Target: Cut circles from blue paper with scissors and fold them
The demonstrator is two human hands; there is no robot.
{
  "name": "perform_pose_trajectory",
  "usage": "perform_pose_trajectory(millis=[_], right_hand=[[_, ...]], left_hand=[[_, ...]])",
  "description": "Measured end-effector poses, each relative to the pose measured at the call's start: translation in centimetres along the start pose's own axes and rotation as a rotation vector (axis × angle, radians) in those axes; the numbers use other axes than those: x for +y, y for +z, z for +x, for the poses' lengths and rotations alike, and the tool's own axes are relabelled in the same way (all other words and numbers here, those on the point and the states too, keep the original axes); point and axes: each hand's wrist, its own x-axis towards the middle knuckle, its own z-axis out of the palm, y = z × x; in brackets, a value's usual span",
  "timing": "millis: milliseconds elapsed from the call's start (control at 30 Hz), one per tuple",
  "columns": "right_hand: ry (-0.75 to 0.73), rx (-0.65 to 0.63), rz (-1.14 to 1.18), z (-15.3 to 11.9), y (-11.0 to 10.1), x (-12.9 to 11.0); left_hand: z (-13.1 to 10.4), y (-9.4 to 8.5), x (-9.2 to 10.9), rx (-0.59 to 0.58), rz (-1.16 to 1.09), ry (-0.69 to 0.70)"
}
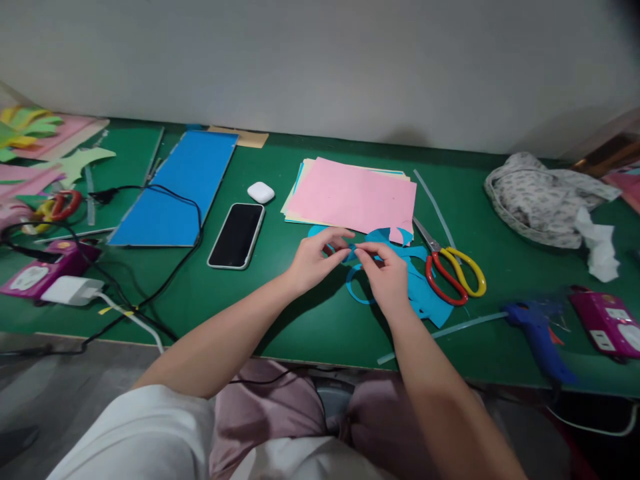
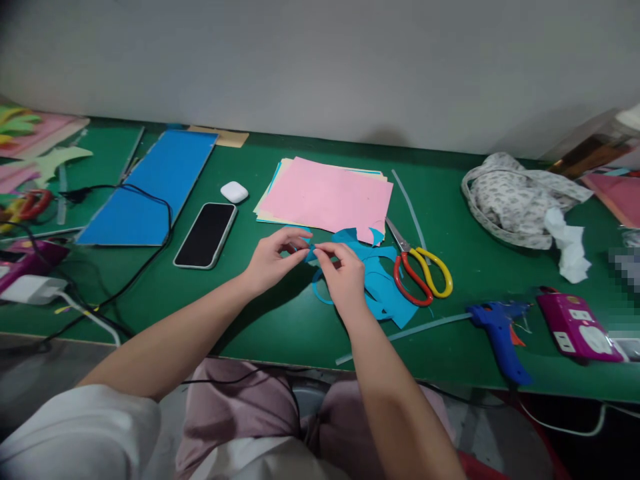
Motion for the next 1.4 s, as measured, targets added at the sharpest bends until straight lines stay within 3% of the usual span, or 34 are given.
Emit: perform_pose_trajectory(millis=[467,833,1000,1200,1267,1400], right_hand=[[0.004,-0.074,-0.101,0.1,0.1,0.2],[-0.016,-0.207,-0.188,0.1,0.3,0.6],[-0.020,-0.268,-0.243,0.0,0.4,0.6],[-0.023,-0.289,-0.285,0.0,0.4,0.5],[-0.029,-0.294,-0.298,0.0,0.4,0.5],[-0.039,-0.303,-0.325,0.0,0.4,0.5]], left_hand=[[1.3,-1.9,-2.3,-0.040,0.399,-0.099],[2.4,-5.5,-4.0,0.072,0.548,-0.292],[2.4,-5.9,-5.1,0.103,0.627,-0.354],[2.4,-5.1,-3.7,0.219,0.705,-0.183],[2.2,-4.5,-2.9,0.142,0.690,-0.067],[1.6,-2.9,-2.3,-0.168,0.632,0.116]])
